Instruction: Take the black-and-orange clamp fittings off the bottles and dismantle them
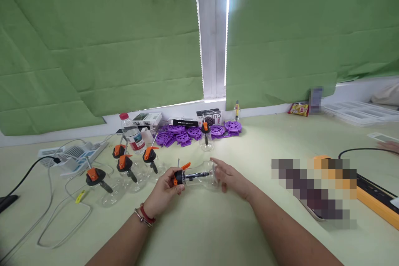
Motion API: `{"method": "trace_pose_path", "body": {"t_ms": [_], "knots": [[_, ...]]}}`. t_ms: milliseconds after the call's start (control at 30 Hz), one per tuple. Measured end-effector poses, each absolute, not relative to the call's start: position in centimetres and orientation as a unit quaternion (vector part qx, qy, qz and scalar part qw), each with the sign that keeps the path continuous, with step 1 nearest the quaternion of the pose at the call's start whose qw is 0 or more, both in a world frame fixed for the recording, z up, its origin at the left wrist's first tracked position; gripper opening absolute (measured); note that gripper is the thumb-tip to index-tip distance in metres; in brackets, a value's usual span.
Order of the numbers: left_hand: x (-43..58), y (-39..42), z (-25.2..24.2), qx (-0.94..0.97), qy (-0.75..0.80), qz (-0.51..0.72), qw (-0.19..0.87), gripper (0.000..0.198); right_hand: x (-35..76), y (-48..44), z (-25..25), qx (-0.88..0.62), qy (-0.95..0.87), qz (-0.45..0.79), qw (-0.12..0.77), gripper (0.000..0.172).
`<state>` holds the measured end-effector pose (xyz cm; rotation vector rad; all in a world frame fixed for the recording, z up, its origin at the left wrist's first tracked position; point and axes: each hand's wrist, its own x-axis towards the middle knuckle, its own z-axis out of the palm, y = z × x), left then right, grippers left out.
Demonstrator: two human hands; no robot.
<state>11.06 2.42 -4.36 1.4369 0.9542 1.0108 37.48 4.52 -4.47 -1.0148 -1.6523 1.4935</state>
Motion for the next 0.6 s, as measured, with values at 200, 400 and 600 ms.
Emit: {"method": "trace_pose_path", "body": {"t_ms": [200, 400, 600], "knots": [[10.9, 2.6, -4.3, 0.595, 0.414, 0.438, 0.532, 0.038, 37.6, 4.2, -3.8, -0.324, -0.715, 0.501, 0.363, 0.075], [11.0, 2.5, -4.4, 0.594, 0.410, 0.437, 0.536, 0.038, 37.4, 4.6, -4.6, -0.334, -0.681, 0.533, 0.375, 0.075], [11.2, 2.2, -4.2, 0.598, 0.407, 0.430, 0.540, 0.039, 37.2, 4.8, -4.9, -0.337, -0.609, 0.611, 0.377, 0.067]]}}
